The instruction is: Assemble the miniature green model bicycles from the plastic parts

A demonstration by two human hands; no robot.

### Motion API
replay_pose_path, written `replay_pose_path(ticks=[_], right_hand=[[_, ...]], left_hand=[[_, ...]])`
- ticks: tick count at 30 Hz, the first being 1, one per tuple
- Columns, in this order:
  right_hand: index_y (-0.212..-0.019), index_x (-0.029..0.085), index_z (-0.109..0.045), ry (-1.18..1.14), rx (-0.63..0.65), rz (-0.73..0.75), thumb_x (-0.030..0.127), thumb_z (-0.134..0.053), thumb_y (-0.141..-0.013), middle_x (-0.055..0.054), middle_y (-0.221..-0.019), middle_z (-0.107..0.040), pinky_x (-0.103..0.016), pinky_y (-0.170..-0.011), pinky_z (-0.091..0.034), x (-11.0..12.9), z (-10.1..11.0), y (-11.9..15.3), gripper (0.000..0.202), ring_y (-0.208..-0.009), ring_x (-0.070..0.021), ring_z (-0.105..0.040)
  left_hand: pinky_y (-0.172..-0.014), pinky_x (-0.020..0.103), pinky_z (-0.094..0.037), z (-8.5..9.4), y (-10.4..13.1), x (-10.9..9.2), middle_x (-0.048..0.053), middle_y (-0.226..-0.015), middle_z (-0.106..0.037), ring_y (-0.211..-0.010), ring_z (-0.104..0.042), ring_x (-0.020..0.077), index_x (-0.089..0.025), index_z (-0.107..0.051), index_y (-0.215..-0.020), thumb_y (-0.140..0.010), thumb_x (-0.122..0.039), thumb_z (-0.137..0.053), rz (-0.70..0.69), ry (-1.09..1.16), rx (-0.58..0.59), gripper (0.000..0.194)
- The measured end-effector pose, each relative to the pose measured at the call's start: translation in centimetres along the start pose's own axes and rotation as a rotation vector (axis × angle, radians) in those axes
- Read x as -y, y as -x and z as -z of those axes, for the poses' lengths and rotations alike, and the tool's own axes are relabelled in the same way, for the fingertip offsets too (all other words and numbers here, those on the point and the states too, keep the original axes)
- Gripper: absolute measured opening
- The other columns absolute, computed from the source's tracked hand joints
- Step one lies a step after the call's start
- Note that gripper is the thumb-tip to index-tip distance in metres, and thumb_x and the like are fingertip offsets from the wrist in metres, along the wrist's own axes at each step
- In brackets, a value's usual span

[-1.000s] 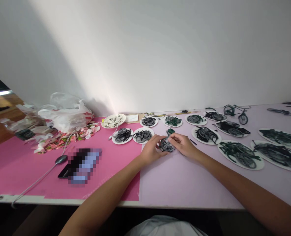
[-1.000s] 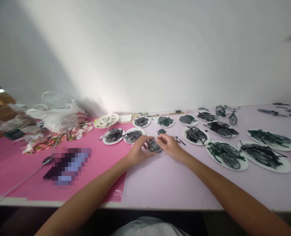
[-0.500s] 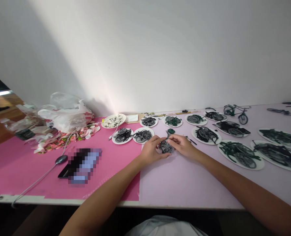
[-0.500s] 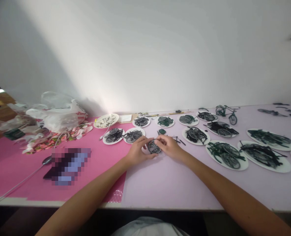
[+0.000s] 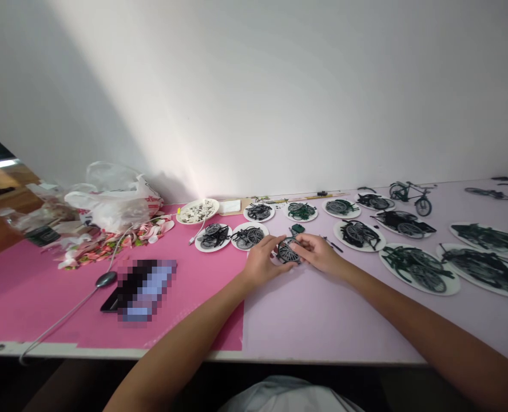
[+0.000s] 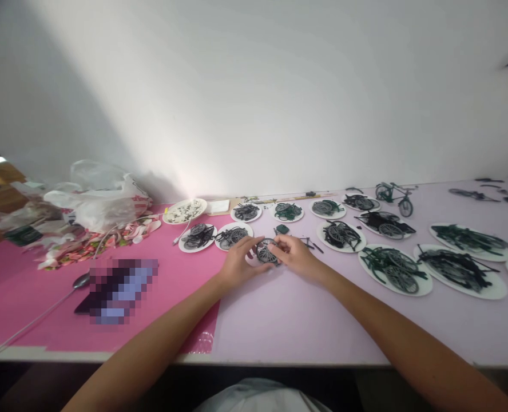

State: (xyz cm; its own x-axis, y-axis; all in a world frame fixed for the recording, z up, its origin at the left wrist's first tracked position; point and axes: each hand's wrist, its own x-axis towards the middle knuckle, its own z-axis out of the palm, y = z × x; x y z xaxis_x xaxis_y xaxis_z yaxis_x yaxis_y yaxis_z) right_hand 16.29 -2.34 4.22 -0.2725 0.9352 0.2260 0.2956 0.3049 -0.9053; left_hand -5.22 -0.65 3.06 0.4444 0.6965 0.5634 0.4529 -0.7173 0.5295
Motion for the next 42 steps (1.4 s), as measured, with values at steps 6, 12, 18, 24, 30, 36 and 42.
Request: replay_pose_path(ticks=[6, 12, 18, 24, 30, 36, 42], right_hand=[[-0.084, 0.021, -0.058, -0.007, 0.003, -0.015, 0.064, -0.063, -0.092, 0.002, -0.069, -0.057, -0.028, -0.056, -0.042, 0.3, -0.2, 0.2, 0.044, -0.060, -0.0160, -0.055], [-0.084, 0.021, -0.058, -0.020, 0.005, -0.028, 0.066, -0.064, -0.091, 0.002, -0.066, -0.056, -0.028, -0.056, -0.043, 0.3, -0.2, 0.2, 0.046, -0.059, -0.0160, -0.055], [-0.081, 0.020, -0.059, -0.030, 0.017, -0.046, 0.070, -0.062, -0.090, 0.001, -0.063, -0.058, -0.028, -0.054, -0.043, 0.2, 0.0, 0.1, 0.050, -0.056, -0.0155, -0.054], [-0.073, 0.020, -0.056, -0.016, 0.049, -0.043, 0.068, -0.056, -0.095, 0.000, -0.063, -0.060, -0.028, -0.054, -0.040, 0.0, 0.1, 0.1, 0.052, -0.056, -0.0149, -0.054], [-0.073, 0.022, -0.052, 0.030, 0.071, -0.028, 0.066, -0.057, -0.095, 0.003, -0.060, -0.052, -0.029, -0.056, -0.038, -0.2, 0.1, 0.1, 0.050, -0.055, -0.0147, -0.049], [-0.076, 0.022, -0.053, 0.049, 0.086, -0.018, 0.066, -0.058, -0.095, 0.003, -0.062, -0.050, -0.029, -0.057, -0.036, -0.4, 0.0, 0.2, 0.048, -0.058, -0.0154, -0.049], [-0.072, 0.022, -0.050, 0.054, 0.087, -0.020, 0.065, -0.058, -0.095, 0.004, -0.060, -0.048, -0.029, -0.056, -0.035, -0.3, -0.1, 0.3, 0.049, -0.056, -0.0148, -0.047]], left_hand=[[-0.079, 0.034, -0.060, 0.4, -0.1, -0.2, 0.008, -0.107, -0.070, -0.082, -0.067, 0.0192, -0.021, -0.065, -0.135, -0.075, -0.051, -0.088, 0.006, -0.012, 0.023, 0.071], [-0.078, 0.033, -0.060, 0.4, -0.1, -0.3, 0.008, -0.107, -0.070, -0.081, -0.067, 0.0191, -0.022, -0.065, -0.134, -0.074, -0.052, -0.088, 0.012, -0.008, 0.025, 0.070], [-0.077, 0.032, -0.058, 0.2, 0.0, -0.5, 0.007, -0.102, -0.068, -0.085, -0.066, 0.0192, -0.022, -0.063, -0.134, -0.078, -0.052, -0.086, 0.014, 0.007, -0.029, 0.068], [-0.079, 0.033, -0.057, 0.1, -0.1, -0.3, 0.006, -0.109, -0.066, -0.093, -0.067, 0.0214, -0.024, -0.055, -0.137, -0.075, -0.040, -0.089, 0.061, 0.007, -0.007, 0.073], [-0.084, 0.036, -0.058, 0.3, -0.2, -0.3, 0.011, -0.123, -0.063, -0.106, -0.065, 0.0256, -0.025, -0.045, -0.147, -0.076, -0.041, -0.088, 0.001, 0.076, 0.063, 0.085], [-0.096, 0.039, -0.055, 0.8, -0.1, -1.1, 0.010, -0.120, -0.065, -0.111, -0.064, 0.0266, -0.025, -0.056, -0.139, -0.078, -0.039, -0.087, -0.046, 0.065, 0.078, 0.070], [-0.091, 0.038, -0.057, 0.6, -0.3, -0.6, 0.011, -0.117, -0.068, -0.105, -0.066, 0.0267, -0.023, -0.060, -0.137, -0.078, -0.044, -0.086, -0.054, 0.044, 0.085, 0.067]])
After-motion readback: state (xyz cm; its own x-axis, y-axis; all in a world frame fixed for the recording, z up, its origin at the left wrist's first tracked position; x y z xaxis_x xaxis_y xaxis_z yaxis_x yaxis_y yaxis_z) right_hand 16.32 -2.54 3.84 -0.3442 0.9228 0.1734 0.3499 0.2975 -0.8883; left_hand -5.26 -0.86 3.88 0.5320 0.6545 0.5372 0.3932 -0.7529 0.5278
